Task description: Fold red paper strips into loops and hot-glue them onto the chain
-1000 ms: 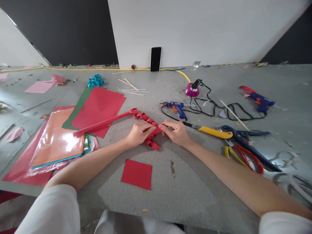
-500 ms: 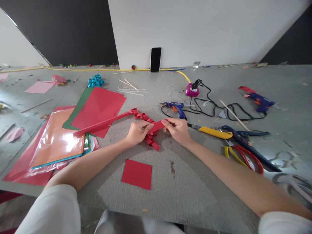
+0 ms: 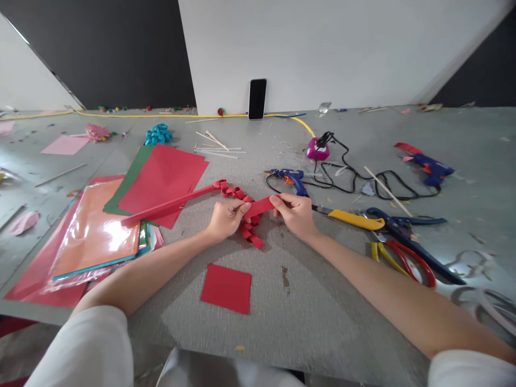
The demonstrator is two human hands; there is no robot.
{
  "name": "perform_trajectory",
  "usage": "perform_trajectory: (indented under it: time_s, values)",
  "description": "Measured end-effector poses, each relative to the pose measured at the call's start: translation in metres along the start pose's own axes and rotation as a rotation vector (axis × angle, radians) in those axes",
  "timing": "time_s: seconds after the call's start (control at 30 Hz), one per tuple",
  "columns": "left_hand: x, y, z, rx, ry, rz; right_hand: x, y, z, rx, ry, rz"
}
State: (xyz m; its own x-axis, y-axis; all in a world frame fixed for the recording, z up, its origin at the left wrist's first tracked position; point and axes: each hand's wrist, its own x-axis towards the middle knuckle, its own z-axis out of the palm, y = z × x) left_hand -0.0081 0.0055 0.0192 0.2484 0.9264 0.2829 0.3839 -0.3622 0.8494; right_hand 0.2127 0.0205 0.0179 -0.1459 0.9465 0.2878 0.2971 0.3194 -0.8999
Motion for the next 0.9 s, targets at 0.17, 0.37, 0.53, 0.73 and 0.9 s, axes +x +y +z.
perform_trajectory:
  time_s: [0.17,0.37,0.53,0.73,0.9]
  values:
    - [0.000,0.001,0.000,0.006,0.006,0.001,0.000,0.001,0.000,-0.006,0.000,0.002]
    - [-0.001,0.001,0.000,-0.009,0.019,-0.002,-0.001,0.001,0.000,-0.010,-0.004,0.006]
    - [0.004,-0.005,0.000,-0.171,0.057,-0.084,0.001,0.001,0.000,0.032,0.038,0.027]
    - [0.013,-0.012,0.003,-0.386,0.027,-0.178,0.005,0.000,0.001,0.088,0.100,0.030]
    - [0.010,-0.011,0.004,-0.325,-0.032,-0.111,0.006,0.000,0.002,0.086,0.103,0.031]
